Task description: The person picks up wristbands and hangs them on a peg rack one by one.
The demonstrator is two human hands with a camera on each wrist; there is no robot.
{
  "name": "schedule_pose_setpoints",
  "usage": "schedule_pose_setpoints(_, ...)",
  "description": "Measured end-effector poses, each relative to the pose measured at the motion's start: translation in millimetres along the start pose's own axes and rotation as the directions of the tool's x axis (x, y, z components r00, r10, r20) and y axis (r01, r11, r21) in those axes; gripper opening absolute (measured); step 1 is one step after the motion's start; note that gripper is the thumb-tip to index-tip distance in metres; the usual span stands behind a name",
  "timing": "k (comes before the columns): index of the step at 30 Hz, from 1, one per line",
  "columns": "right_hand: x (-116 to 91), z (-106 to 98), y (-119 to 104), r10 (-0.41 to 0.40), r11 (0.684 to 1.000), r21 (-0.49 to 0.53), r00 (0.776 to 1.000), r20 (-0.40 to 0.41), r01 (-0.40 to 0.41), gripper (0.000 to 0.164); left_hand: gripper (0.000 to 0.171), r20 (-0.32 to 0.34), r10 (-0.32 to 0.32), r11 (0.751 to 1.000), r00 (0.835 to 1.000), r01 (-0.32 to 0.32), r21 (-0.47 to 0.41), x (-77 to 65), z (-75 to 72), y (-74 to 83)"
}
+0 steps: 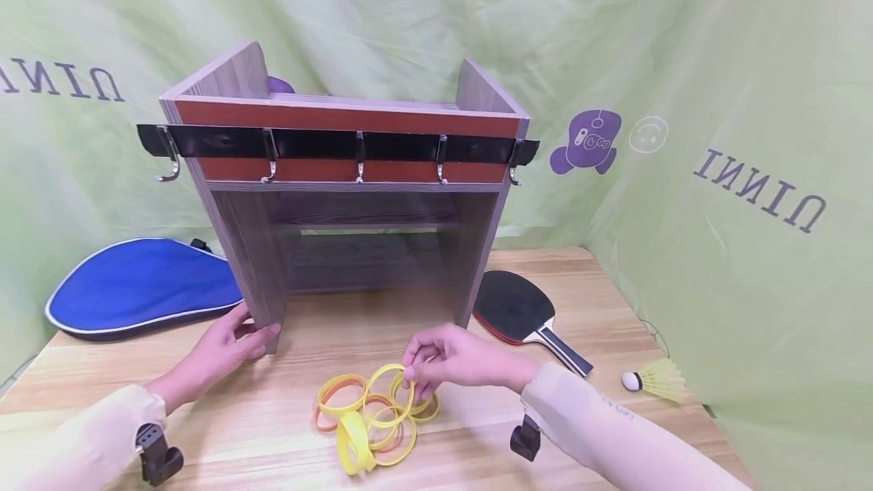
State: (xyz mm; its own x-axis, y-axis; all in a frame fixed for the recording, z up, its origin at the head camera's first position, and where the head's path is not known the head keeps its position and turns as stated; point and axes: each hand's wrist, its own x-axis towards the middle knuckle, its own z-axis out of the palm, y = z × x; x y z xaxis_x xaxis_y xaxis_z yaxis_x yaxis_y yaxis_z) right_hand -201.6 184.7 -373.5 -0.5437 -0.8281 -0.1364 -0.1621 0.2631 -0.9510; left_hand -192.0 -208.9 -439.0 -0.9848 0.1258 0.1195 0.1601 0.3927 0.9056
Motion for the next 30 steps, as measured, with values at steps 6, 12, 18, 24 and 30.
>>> schedule_pose_setpoints(6, 15.6, 3.5, -12.5, -0.054, 0.995, 0.075, 0.996, -0.067, 0.059, 0.028, 0.06, 0.0, 0.0, 1.0, 1.0, 0.0, 0.008, 0.1, -0.2, -0.6)
schedule_pose_setpoints(12, 38.5, 11.3, -30.1, -0.118, 0.982, 0.128, 0.982, -0.144, 0.137, 0.033, 0.059, -0.007, -0.003, 1.0, 1.0, 0.003, 0.009, 1.1, 0.3, -2.0)
schedule_pose_setpoints(18, 61.8, 20.0, -53.5, -0.182, 0.962, 0.167, 0.964, -0.193, 0.215, 0.023, 0.056, -0.016, 0.006, 1.0, 1.0, -0.006, 0.002, 2.8, 0.2, -2.7)
schedule_pose_setpoints(24, 84.5, 28.5, -79.7, -0.274, 0.926, 0.208, 0.941, -0.2, 0.314, 0.023, 0.06, -0.025, 0.014, 1.0, 1.0, -0.014, -0.001, 0.1, 2.4, -4.0)
schedule_pose_setpoints(30, 105.3, 39.2, -106.7, -0.312, 0.875, 0.296, 0.914, -0.258, 0.383, 0.018, 0.053, -0.037, -0.019, 0.999, 0.999, 0.02, 0.032, -1.0, 1.3, -3.9)
